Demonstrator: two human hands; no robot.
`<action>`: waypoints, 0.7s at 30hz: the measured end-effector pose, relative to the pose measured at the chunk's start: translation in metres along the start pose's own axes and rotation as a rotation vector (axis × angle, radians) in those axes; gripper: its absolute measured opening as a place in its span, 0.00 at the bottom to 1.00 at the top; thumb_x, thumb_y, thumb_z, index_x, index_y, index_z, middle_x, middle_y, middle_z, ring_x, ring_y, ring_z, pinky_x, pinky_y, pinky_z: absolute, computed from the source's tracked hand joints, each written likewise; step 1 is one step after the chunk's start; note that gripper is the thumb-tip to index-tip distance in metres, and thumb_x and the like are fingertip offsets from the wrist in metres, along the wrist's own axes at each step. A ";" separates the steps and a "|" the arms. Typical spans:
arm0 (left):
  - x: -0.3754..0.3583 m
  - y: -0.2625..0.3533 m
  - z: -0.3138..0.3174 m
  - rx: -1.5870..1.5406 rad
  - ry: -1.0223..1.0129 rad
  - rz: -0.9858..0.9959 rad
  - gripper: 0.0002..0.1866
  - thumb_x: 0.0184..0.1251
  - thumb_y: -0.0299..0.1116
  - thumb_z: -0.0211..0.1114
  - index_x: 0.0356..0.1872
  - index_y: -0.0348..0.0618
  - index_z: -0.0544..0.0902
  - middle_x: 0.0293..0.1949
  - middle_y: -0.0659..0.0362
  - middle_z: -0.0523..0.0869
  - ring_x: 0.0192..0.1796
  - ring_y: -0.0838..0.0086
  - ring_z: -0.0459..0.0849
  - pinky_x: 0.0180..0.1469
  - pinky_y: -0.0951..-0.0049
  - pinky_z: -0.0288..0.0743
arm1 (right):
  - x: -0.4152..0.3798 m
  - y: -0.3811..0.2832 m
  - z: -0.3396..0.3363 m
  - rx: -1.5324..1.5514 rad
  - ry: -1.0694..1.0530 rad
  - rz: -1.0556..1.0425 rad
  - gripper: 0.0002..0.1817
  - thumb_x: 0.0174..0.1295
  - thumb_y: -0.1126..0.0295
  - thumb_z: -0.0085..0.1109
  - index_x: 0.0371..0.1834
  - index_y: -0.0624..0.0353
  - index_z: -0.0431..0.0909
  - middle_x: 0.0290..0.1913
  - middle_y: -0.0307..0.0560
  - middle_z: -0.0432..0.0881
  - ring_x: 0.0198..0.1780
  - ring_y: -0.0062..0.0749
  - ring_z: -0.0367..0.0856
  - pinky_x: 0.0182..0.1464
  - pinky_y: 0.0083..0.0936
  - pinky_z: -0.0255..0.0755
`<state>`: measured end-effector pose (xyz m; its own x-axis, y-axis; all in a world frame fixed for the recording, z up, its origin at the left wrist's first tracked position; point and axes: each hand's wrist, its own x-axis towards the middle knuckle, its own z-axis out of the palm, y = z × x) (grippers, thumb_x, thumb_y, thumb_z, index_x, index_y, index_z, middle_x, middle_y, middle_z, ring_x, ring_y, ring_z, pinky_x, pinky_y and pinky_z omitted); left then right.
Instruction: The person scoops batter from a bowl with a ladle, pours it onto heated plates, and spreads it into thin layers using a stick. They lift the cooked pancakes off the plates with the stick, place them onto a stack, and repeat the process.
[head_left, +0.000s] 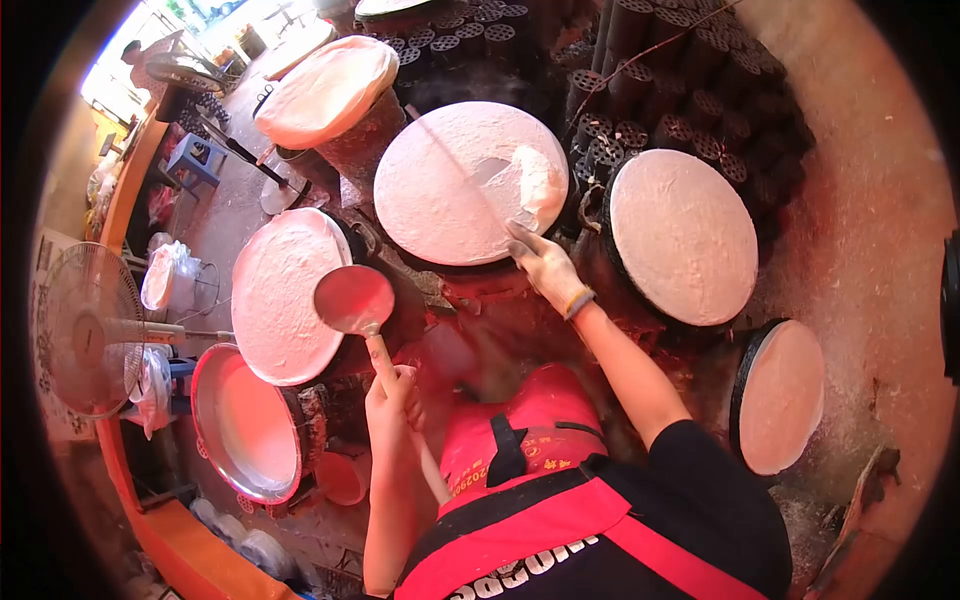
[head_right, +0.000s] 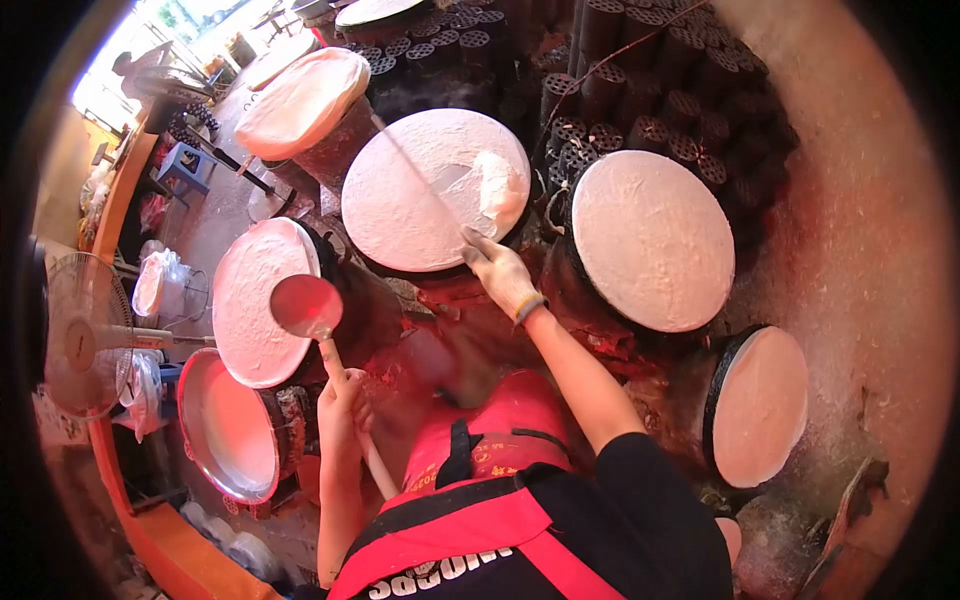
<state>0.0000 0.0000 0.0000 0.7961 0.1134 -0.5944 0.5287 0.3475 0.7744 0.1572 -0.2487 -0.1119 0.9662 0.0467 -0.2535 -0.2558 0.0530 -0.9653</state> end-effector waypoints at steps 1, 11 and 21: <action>0.001 0.004 -0.002 -0.036 -0.007 0.001 0.08 0.67 0.30 0.56 0.43 0.44 0.69 0.23 0.66 0.65 0.19 0.86 0.61 0.19 0.83 0.54 | -0.006 0.002 0.000 0.103 0.036 -0.016 0.27 0.65 0.62 0.58 0.62 0.68 0.68 0.59 0.49 0.75 0.61 0.29 0.70 0.64 0.21 0.59; 0.023 0.002 -0.015 -0.232 -0.145 -0.133 0.06 0.70 0.27 0.53 0.44 0.39 0.71 0.26 0.64 0.68 0.22 0.85 0.64 0.19 0.86 0.58 | -0.010 0.004 0.067 0.146 0.224 0.098 0.20 0.65 0.63 0.57 0.58 0.60 0.74 0.32 0.38 0.80 0.36 0.26 0.78 0.44 0.23 0.72; 0.022 0.006 -0.027 -0.100 -0.172 -0.225 0.06 0.70 0.32 0.56 0.39 0.46 0.68 0.26 0.64 0.69 0.20 0.85 0.63 0.15 0.87 0.54 | -0.037 0.031 0.068 0.310 0.277 0.065 0.19 0.64 0.66 0.58 0.57 0.57 0.75 0.21 0.24 0.67 0.16 0.11 0.57 0.16 0.14 0.52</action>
<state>0.0126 0.0300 -0.0143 0.7048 -0.1336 -0.6967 0.6730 0.4367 0.5970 0.1119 -0.1810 -0.1280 0.9089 -0.2080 -0.3615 -0.2730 0.3587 -0.8926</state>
